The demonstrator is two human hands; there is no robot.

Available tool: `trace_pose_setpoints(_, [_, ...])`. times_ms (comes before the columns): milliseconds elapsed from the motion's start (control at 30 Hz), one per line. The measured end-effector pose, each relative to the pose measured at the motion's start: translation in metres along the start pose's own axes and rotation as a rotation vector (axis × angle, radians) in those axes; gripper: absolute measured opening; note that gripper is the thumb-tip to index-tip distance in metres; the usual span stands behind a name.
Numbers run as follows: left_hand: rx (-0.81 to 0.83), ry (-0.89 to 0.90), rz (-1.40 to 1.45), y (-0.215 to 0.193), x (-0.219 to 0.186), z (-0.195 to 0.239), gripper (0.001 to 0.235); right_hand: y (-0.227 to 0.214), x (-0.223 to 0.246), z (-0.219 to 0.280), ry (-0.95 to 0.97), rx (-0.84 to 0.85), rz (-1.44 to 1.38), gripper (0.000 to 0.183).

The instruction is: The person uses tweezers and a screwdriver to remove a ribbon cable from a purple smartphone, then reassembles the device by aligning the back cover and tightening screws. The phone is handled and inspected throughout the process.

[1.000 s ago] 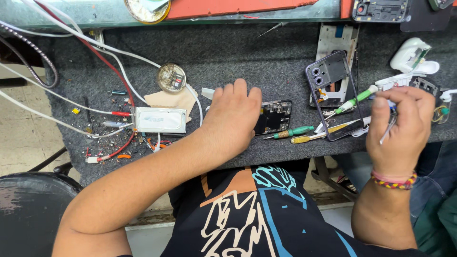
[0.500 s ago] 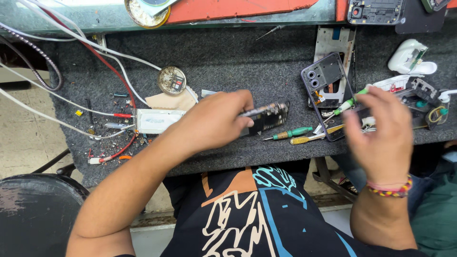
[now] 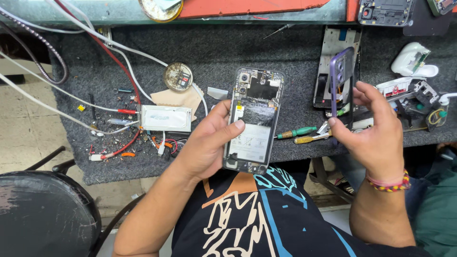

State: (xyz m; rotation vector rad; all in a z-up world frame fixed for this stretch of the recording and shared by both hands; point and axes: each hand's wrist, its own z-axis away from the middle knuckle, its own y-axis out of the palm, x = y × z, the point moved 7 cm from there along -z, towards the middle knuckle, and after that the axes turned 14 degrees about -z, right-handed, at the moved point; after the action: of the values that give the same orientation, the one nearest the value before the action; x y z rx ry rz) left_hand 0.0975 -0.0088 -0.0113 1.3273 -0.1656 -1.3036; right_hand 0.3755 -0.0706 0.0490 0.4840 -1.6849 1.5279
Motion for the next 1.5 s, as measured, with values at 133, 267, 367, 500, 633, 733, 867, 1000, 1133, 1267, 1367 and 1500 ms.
trace_pose_setpoints(133, [-0.01, 0.129, -0.015, 0.006, -0.002, 0.001, 0.047, 0.006, 0.005, 0.005, -0.025, 0.098, -0.325, 0.075])
trace_pose_setpoints(267, [-0.023, 0.224, -0.022, 0.011, 0.0, 0.003, 0.047, 0.017, 0.02, 0.01, 0.014, 0.194, -0.544, 0.076])
trace_pose_setpoints(367, [-0.028, 0.265, -0.01, 0.017, 0.007, 0.003, 0.048, 0.028, 0.043, 0.018, 0.022, 0.213, -0.567, 0.076])
trace_pose_setpoints(500, [-0.084, 0.33, -0.072, 0.023, 0.013, -0.004, 0.048, 0.042, 0.081, 0.029, -0.066, 0.134, -0.147, 0.08])
trace_pose_setpoints(633, [-0.145, 0.356, -0.224, 0.021, 0.014, -0.004, 0.048, 0.057, 0.118, 0.032, -0.26, 0.153, -0.076, 0.078])
trace_pose_setpoints(733, [-0.159, 0.374, -0.224, 0.019, 0.011, -0.003, 0.047, 0.062, 0.132, 0.031, -0.328, 0.153, -0.028, 0.076])
trace_pose_setpoints(867, [-0.141, 0.385, -0.015, 0.019, 0.008, 0.001, 0.045, 0.066, 0.136, 0.03, -0.332, 0.137, 0.014, 0.075])
trace_pose_setpoints(1000, [-0.119, 0.392, 0.092, 0.023, 0.006, 0.007, 0.049, 0.07, 0.132, 0.031, -0.32, 0.074, 0.08, 0.074])
trace_pose_setpoints(1133, [-0.09, 0.407, 0.04, 0.027, 0.006, 0.009, 0.049, 0.081, 0.126, 0.035, -0.323, 0.096, 0.105, 0.079])
trace_pose_setpoints(1267, [-0.088, 0.418, 0.024, 0.026, 0.009, 0.007, 0.049, 0.09, 0.123, 0.04, -0.363, 0.157, 0.119, 0.073])
trace_pose_setpoints(1367, [-0.08, 0.404, 0.035, 0.024, 0.012, 0.009, 0.049, 0.092, 0.124, 0.043, -0.416, 0.189, 0.173, 0.069])
trace_pose_setpoints(1500, [-0.064, 0.403, 0.04, 0.024, 0.013, 0.011, 0.053, 0.096, 0.126, 0.044, -0.436, 0.218, 0.198, 0.062])
